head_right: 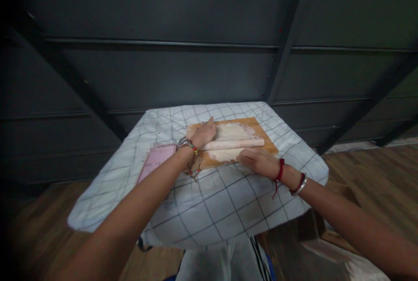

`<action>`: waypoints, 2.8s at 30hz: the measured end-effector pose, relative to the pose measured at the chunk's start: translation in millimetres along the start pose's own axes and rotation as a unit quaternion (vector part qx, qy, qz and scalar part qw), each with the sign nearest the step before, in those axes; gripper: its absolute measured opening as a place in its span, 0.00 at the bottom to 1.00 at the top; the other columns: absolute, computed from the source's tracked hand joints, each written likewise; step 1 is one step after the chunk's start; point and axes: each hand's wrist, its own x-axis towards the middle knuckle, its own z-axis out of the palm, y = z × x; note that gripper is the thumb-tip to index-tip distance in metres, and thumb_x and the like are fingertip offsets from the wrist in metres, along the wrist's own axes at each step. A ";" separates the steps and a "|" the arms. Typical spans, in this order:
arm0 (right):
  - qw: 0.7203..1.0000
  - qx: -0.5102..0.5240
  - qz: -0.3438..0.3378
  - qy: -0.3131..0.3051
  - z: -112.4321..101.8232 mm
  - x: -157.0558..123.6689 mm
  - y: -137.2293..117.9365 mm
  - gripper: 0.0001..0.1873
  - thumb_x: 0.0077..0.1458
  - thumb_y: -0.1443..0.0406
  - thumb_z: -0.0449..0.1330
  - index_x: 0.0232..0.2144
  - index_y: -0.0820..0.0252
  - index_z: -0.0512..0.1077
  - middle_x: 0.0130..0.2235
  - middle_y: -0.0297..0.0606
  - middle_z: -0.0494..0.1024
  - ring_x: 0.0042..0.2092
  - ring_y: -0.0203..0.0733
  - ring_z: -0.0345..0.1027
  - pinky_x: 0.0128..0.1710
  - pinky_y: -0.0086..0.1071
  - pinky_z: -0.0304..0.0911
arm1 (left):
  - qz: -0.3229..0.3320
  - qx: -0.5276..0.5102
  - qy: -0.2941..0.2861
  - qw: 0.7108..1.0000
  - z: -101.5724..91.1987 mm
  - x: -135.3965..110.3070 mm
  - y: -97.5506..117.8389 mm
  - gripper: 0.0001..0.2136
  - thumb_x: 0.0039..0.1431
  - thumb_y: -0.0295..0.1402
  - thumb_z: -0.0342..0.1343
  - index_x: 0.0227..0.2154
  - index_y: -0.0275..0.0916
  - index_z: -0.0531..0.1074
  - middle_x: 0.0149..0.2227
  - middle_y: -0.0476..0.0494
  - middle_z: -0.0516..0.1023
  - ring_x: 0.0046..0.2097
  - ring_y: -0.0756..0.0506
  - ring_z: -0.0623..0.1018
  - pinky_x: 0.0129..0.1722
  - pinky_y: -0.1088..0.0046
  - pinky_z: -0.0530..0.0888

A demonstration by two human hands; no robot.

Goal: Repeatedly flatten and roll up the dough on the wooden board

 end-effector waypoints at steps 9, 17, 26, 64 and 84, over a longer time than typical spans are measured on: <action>0.992 -0.122 0.002 0.033 10.0 7.6 -7.1 0.09 0.58 0.69 0.52 0.28 0.61 0.71 0.30 0.38 0.72 0.33 0.38 0.62 0.33 0.30 0.58 | -0.013 -0.004 -0.002 1.000 -1.9 1.0 1.4 0.26 0.64 0.35 0.30 0.62 0.29 0.47 0.59 0.32 0.61 0.59 0.37 0.63 0.55 0.61 0.61; 0.997 -0.055 0.003 0.054 9.0 -12.6 5.4 0.12 0.60 0.68 0.47 0.31 0.62 0.70 0.30 0.39 0.72 0.34 0.38 0.63 0.35 0.30 0.60 | -0.023 0.008 0.012 1.000 -0.8 2.1 0.1 0.26 0.64 0.35 0.31 0.62 0.30 0.48 0.56 0.30 0.66 0.57 0.38 0.66 0.52 0.62 0.64; 0.995 -0.069 0.064 0.041 11.1 -6.8 0.1 0.10 0.53 0.65 0.59 0.39 0.63 0.71 0.39 0.42 0.73 0.42 0.42 0.65 0.42 0.34 0.62 | -0.028 0.018 0.005 0.999 -2.8 1.6 1.5 0.26 0.64 0.36 0.32 0.62 0.30 0.49 0.54 0.30 0.68 0.55 0.39 0.68 0.51 0.64 0.64; 0.979 -0.031 0.201 -0.028 7.1 -12.6 -2.6 0.09 0.51 0.75 0.53 0.32 0.65 0.72 0.40 0.45 0.73 0.43 0.42 0.66 0.45 0.33 0.63 | -0.004 0.063 0.042 0.997 -0.5 2.0 -0.9 0.25 0.64 0.36 0.31 0.60 0.29 0.52 0.47 0.30 0.74 0.47 0.40 0.75 0.43 0.69 0.68; 0.983 -0.162 0.080 0.038 21.3 -11.1 -6.8 0.14 0.59 0.72 0.47 0.25 0.63 0.69 0.25 0.38 0.67 0.30 0.37 0.57 0.29 0.30 0.49 | -0.008 0.072 0.035 0.997 -2.6 -1.1 0.3 0.25 0.64 0.36 0.33 0.61 0.30 0.52 0.45 0.32 0.75 0.46 0.42 0.75 0.43 0.71 0.68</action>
